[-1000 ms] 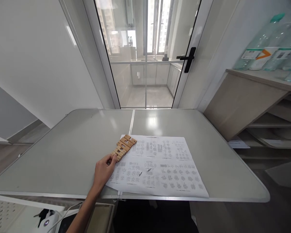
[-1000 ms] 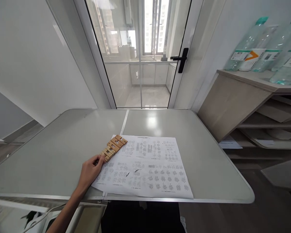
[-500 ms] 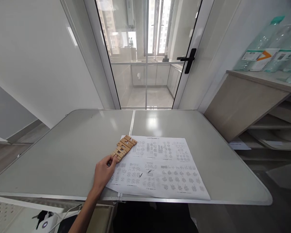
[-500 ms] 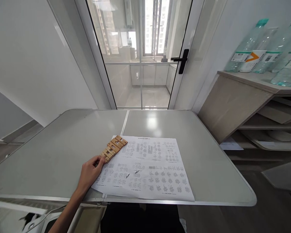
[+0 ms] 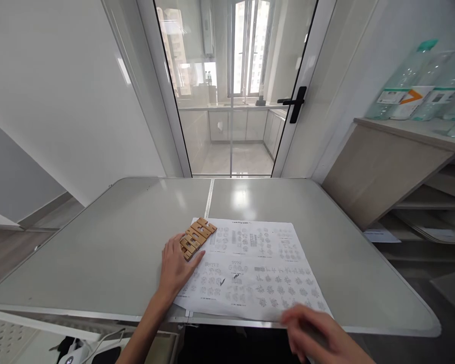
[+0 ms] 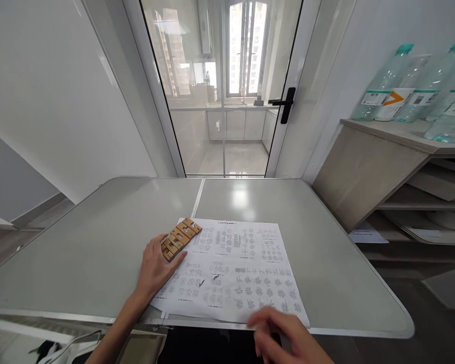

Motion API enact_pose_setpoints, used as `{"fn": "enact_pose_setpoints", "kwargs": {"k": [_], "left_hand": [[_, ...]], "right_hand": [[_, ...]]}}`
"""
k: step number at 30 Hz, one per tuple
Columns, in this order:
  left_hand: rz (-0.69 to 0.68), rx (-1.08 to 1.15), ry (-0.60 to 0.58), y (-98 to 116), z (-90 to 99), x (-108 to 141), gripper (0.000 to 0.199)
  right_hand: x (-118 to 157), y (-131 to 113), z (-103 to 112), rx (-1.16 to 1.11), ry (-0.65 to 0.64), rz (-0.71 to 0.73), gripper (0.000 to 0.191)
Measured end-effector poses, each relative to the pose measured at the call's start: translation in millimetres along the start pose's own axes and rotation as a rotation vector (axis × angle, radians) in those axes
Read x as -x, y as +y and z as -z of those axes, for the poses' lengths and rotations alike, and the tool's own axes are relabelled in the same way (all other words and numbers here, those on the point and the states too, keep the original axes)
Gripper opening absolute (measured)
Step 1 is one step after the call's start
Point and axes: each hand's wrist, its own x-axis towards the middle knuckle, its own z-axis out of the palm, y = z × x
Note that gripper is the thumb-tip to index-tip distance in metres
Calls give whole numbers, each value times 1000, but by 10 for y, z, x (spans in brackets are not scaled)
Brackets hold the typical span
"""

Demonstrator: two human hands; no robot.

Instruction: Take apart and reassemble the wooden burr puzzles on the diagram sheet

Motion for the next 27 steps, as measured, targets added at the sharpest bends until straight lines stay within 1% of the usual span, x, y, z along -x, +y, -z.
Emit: {"fn": "enact_pose_setpoints", "kwargs": {"k": [1, 2, 4, 5, 7, 10, 14, 18, 23, 27], "left_hand": [[-4, -13, -8, 4, -27, -36, 69], [-8, -22, -14, 8, -52, -79, 70], [-4, -32, -26, 22, -102, -170, 73], [6, -32, -36, 31, -129, -214, 73], [24, -40, -68, 56, -190, -285, 74], [36, -79, -89, 98, -286, -339, 75], [34, -146, -66, 134, -367, -341, 73], [31, -168, -60, 139, -384, -320, 69], [52, -161, -42, 141, -379, -307, 72], [67, -178, -35, 137, -369, -303, 73]], "right_hand": [[-167, -76, -25, -118, -81, 59, 28], [-324, -144, -63, -205, -63, 86, 34], [-581, -223, -167, -282, 66, 75, 37], [-668, -230, -226, -304, 106, 64, 39], [-759, -190, -336, -304, 153, 66, 40], [-757, -87, -429, -272, 181, 91, 40], [-725, -39, -431, -270, 187, 121, 39], [-739, -45, -421, -270, 188, 112, 38], [-743, -35, -443, -272, 187, 96, 40], [-750, -43, -454, -294, 216, 84, 41]]}}
